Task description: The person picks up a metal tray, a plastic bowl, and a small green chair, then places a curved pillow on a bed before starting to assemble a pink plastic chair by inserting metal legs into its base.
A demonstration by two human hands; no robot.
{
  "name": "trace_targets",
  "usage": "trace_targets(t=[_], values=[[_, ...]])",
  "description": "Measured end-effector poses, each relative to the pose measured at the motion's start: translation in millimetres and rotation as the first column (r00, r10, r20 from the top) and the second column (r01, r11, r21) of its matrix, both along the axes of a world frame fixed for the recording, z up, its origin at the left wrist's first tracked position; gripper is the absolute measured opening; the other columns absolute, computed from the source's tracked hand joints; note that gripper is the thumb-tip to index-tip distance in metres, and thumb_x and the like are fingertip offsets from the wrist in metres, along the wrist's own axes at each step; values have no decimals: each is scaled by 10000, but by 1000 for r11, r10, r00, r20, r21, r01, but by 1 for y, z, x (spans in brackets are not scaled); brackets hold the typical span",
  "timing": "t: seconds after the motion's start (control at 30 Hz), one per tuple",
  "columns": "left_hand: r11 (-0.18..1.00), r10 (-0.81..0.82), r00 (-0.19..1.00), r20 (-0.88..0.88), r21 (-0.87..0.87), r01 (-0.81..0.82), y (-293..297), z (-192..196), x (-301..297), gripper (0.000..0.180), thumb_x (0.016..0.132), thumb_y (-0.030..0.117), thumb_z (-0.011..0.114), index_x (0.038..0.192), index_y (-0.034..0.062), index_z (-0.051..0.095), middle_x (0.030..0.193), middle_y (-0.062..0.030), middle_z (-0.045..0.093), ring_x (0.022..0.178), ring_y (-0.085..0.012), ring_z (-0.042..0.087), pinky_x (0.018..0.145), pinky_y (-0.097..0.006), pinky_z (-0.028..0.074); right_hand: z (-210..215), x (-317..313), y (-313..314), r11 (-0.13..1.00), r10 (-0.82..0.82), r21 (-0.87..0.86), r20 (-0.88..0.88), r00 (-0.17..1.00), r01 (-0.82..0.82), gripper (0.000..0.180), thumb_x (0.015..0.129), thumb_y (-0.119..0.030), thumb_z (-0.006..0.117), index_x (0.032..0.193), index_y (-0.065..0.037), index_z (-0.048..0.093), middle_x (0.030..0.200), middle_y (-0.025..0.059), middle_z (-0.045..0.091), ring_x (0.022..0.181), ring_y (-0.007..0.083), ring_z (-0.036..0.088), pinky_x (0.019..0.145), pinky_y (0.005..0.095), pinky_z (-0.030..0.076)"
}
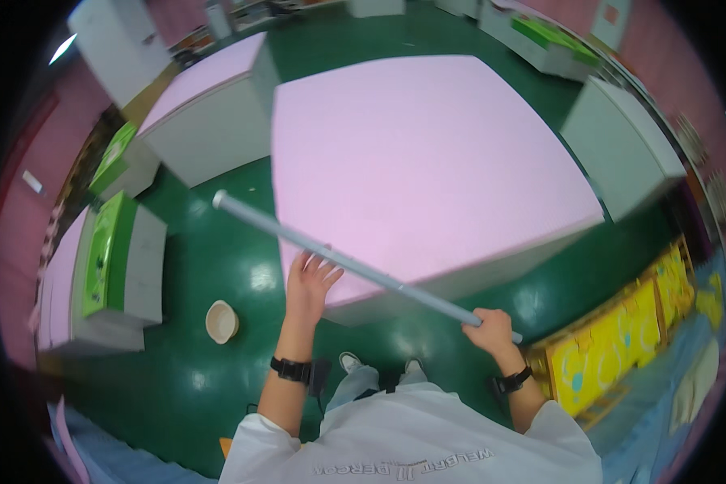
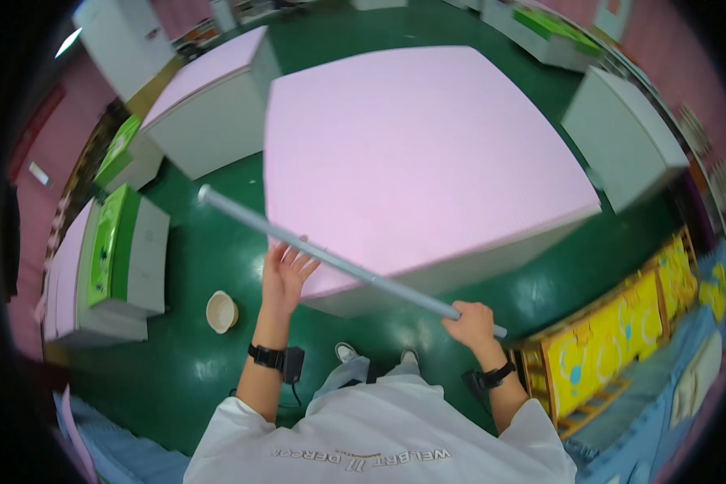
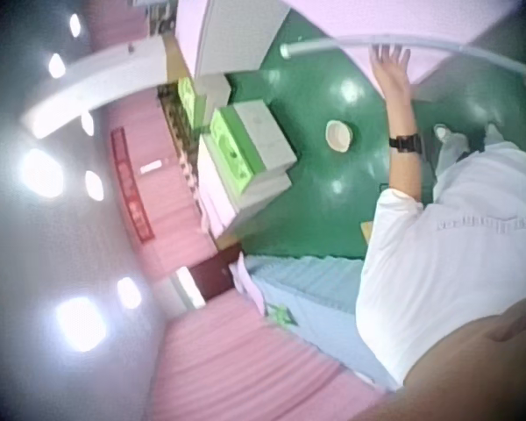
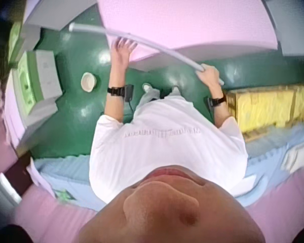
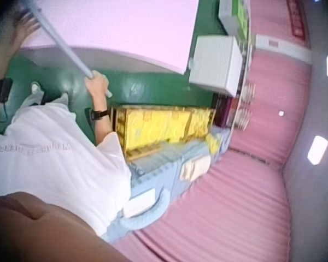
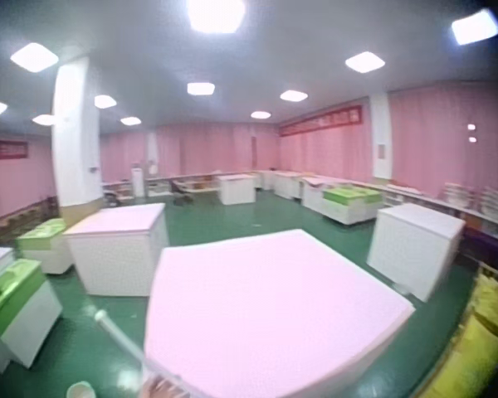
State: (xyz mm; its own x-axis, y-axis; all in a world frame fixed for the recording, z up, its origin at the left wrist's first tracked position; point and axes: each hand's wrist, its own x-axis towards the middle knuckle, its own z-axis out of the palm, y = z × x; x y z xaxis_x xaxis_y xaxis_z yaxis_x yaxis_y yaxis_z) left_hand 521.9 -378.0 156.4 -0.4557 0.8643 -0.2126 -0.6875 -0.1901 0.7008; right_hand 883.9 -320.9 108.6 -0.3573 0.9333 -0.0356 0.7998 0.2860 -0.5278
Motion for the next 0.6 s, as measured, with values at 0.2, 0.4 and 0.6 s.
trace_targets(t=[0.2, 0.4, 0.6], values=[[841, 401, 828, 393, 202, -503, -147, -23, -120, 411, 905, 470, 441, 669, 135, 418, 505, 7, 328, 457, -131, 323, 519, -291, 319, -9, -165, -12, 791, 612, -53, 56, 789, -609, 200, 683, -271, 639, 787, -101, 628, 657, 154, 589, 650, 388, 569, 604, 451, 470], [584, 661, 609, 438, 209, -784, -296, -53, -213, 434, 889, 480, 439, 614, 145, 427, 440, 13, 296, 385, -119, 272, 449, -266, 269, -16, -339, -41, 499, 838, -210, -131, 530, -841, 228, 745, -308, 651, 864, -113, 638, 759, 99, 627, 731, 299, 604, 655, 400, 478], [352, 778, 377, 503, 148, -924, -381, -66, -334, 458, 884, 478, 444, 583, 132, 453, 441, 7, 323, 384, -129, 284, 456, -269, 280, -37, -508, -58, 710, 696, 313, -447, 561, -631, 186, 774, -138, 684, 904, -31, 605, 910, 125, 598, 777, 284, 576, 652, 339, 466]])
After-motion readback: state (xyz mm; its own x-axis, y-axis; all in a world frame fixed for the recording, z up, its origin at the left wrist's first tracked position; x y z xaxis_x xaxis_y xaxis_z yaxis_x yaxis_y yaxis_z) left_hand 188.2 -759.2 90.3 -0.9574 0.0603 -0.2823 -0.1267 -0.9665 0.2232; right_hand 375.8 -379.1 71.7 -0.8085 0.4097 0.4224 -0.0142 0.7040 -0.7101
